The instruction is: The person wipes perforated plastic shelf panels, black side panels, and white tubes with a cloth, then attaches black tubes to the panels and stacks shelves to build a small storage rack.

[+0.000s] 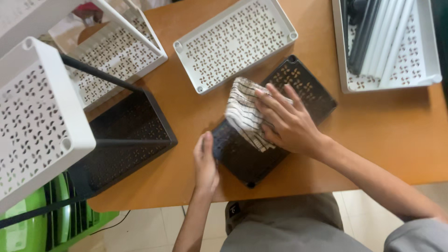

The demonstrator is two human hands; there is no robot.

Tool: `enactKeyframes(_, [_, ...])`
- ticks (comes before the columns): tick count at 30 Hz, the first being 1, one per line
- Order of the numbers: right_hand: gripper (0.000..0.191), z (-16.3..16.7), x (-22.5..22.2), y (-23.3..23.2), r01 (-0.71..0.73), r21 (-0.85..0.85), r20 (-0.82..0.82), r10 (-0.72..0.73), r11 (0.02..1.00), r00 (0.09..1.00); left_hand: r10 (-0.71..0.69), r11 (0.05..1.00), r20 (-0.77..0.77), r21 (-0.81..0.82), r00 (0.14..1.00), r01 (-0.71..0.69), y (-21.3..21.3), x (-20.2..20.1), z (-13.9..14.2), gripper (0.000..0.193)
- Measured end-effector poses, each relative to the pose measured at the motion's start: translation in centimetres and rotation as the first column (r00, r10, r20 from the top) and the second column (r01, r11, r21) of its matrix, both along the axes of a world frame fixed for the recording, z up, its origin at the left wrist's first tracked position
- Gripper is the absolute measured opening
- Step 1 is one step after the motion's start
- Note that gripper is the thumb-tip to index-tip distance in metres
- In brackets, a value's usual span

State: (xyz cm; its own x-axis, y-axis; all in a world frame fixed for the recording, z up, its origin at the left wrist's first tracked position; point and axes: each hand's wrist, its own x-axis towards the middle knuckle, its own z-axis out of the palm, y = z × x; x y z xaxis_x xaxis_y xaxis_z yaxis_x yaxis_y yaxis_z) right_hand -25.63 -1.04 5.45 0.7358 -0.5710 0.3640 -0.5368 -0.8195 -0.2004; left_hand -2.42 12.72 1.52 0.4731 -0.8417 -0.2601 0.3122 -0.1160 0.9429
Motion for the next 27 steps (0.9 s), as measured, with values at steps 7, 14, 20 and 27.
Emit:
enactKeyframes(7, [0.085,-0.7,2.2,1.4,-0.125,0.109,0.130,0.111,0.986,0.985,-0.340,0.940,0.682,0.263,0.647,0.216,-0.6,0.1,1.3,0.043])
enactKeyframes(14, [0.042,-2.0,-0.5,-3.0,0.122,0.084,0.011,-0.123,0.989,0.992,-0.320,0.947,0.861,0.277,0.396,0.162,-0.8,-0.9,2.2,0.037])
enactKeyframes(20, [0.049,-2.5,-3.1,-6.7,0.284,0.093,-0.048,-0.280,0.954,0.959,-0.246,0.963,0.902,0.185,0.354,0.198,-2.4,-0.5,1.5,0.030])
enactKeyframes(27, [0.067,-3.8,-2.0,-4.8,0.284,0.105,-0.073,-0.277,0.953,0.958,-0.334,0.937,0.930,0.309,0.155,0.164,-4.9,0.4,2.9,0.035])
